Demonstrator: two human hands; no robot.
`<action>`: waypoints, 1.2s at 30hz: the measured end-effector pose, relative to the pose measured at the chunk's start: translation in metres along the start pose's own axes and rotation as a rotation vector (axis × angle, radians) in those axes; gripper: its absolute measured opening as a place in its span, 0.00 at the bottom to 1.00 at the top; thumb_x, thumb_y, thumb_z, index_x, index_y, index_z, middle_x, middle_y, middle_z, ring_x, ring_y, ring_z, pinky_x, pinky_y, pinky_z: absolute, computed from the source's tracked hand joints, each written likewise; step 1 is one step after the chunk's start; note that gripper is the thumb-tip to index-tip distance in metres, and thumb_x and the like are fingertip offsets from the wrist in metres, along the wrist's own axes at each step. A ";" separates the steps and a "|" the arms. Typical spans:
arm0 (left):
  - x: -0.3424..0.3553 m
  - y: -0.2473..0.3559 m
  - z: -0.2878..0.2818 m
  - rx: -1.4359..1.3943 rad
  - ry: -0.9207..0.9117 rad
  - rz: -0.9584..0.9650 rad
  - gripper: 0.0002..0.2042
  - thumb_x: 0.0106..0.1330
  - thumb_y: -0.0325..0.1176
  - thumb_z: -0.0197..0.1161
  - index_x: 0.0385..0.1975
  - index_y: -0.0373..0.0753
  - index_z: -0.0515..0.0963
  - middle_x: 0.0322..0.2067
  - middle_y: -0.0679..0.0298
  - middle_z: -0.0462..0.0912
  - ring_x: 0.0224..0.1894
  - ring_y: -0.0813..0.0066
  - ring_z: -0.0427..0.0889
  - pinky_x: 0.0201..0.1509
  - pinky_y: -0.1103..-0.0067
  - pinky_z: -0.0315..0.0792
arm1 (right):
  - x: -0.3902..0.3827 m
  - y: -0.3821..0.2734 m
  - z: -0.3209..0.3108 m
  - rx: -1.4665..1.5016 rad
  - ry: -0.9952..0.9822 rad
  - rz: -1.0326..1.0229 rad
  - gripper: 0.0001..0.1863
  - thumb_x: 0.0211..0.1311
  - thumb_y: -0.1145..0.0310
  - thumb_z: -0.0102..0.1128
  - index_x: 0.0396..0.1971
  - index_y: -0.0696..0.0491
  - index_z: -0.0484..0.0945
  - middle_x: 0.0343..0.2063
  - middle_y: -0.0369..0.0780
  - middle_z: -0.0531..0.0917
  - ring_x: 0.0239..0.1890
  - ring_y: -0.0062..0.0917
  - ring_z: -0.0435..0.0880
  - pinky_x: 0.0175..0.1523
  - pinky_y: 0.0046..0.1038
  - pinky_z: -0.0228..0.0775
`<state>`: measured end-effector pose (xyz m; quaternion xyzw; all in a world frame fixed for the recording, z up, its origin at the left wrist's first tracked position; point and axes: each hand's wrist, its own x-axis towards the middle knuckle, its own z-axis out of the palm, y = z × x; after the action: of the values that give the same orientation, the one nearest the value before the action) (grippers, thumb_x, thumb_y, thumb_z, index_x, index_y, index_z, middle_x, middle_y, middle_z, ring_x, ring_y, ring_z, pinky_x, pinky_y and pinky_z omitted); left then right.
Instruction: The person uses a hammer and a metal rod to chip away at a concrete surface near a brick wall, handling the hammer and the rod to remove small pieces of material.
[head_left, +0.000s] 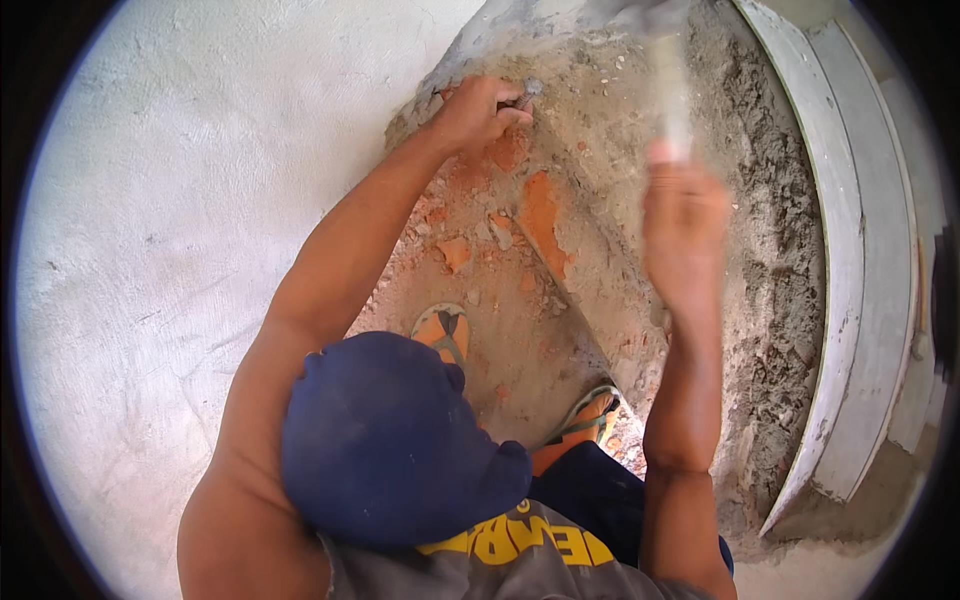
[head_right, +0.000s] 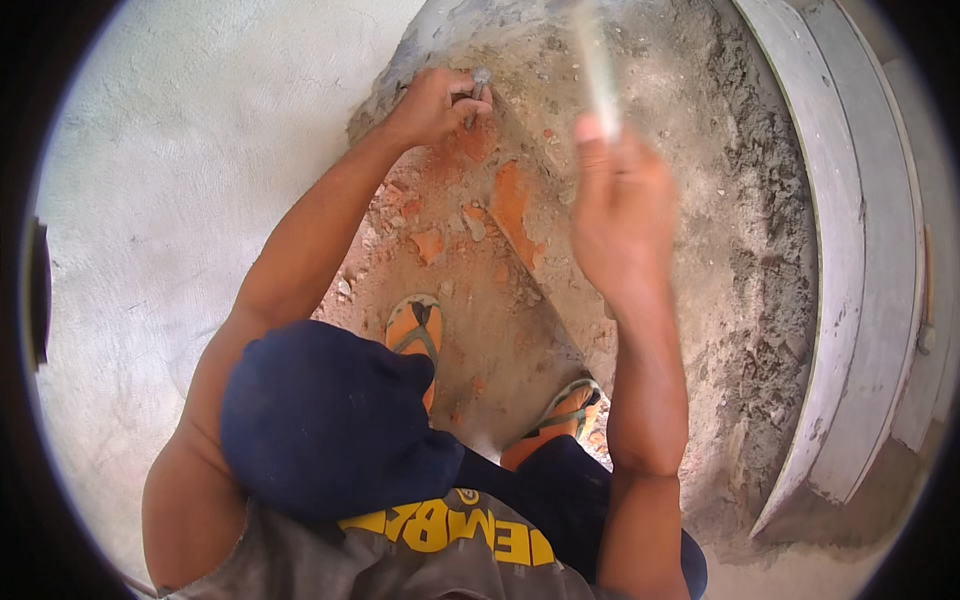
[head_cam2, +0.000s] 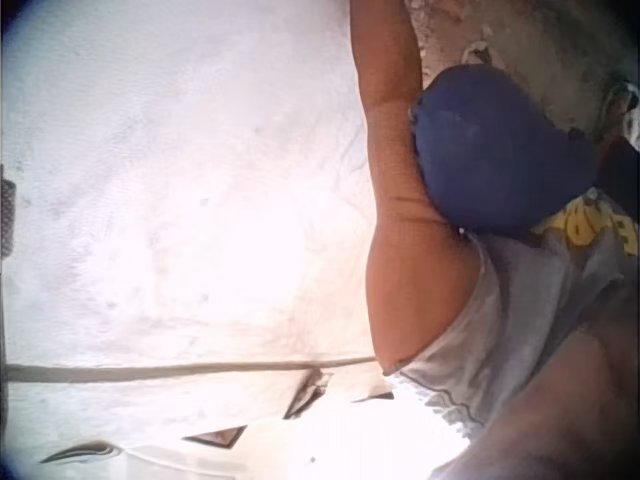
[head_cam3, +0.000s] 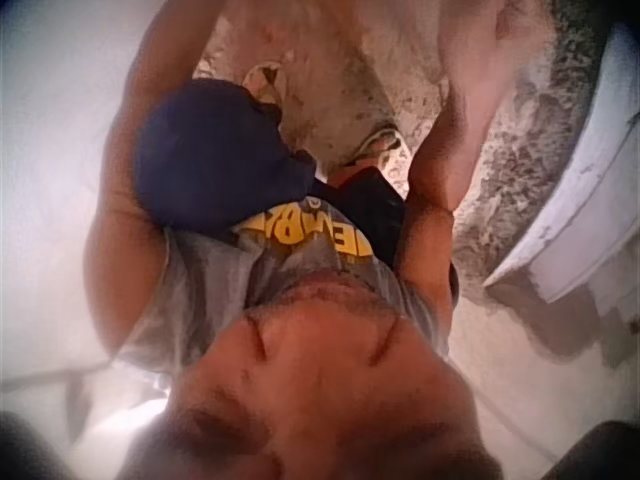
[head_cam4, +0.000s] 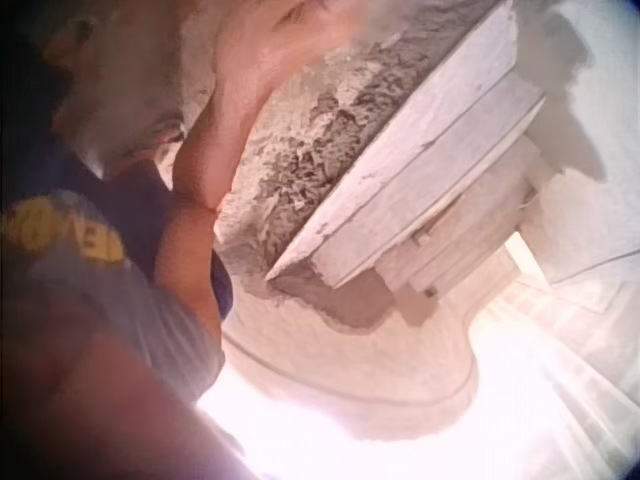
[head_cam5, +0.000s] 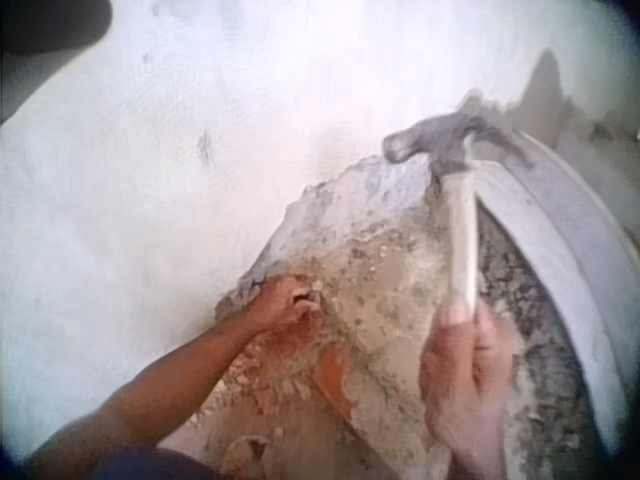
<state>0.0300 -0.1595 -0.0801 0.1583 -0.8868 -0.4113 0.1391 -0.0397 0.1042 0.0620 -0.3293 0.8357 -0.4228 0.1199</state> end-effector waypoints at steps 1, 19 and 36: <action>-0.001 0.001 -0.007 0.009 0.009 -0.005 0.06 0.65 0.31 0.70 0.36 0.35 0.84 0.26 0.56 0.84 0.27 0.70 0.79 0.36 0.68 0.72 | -0.002 -0.019 -0.013 0.076 0.184 -0.247 0.22 0.80 0.56 0.45 0.25 0.50 0.76 0.16 0.30 0.69 0.16 0.15 0.65 0.19 0.23 0.53; 0.001 -0.005 0.003 0.004 0.059 0.045 0.05 0.66 0.28 0.68 0.33 0.32 0.84 0.25 0.60 0.86 0.22 0.78 0.82 0.27 0.74 0.75 | -0.004 -0.057 -0.046 0.849 0.207 -0.391 0.21 0.76 0.47 0.49 0.26 0.46 0.69 0.14 0.28 0.64 0.12 0.12 0.60 0.12 0.19 0.54; 0.005 -0.009 0.009 0.029 0.061 0.012 0.08 0.64 0.36 0.72 0.35 0.39 0.86 0.29 0.58 0.86 0.27 0.69 0.81 0.34 0.64 0.74 | -0.005 -0.021 -0.027 0.883 0.207 -0.500 0.15 0.77 0.55 0.48 0.34 0.50 0.73 0.19 0.31 0.70 0.15 0.17 0.65 0.17 0.21 0.59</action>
<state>0.0238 -0.1605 -0.0921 0.1673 -0.8890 -0.3926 0.1661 -0.0397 0.1157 0.0949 -0.3933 0.4807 -0.7815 0.0593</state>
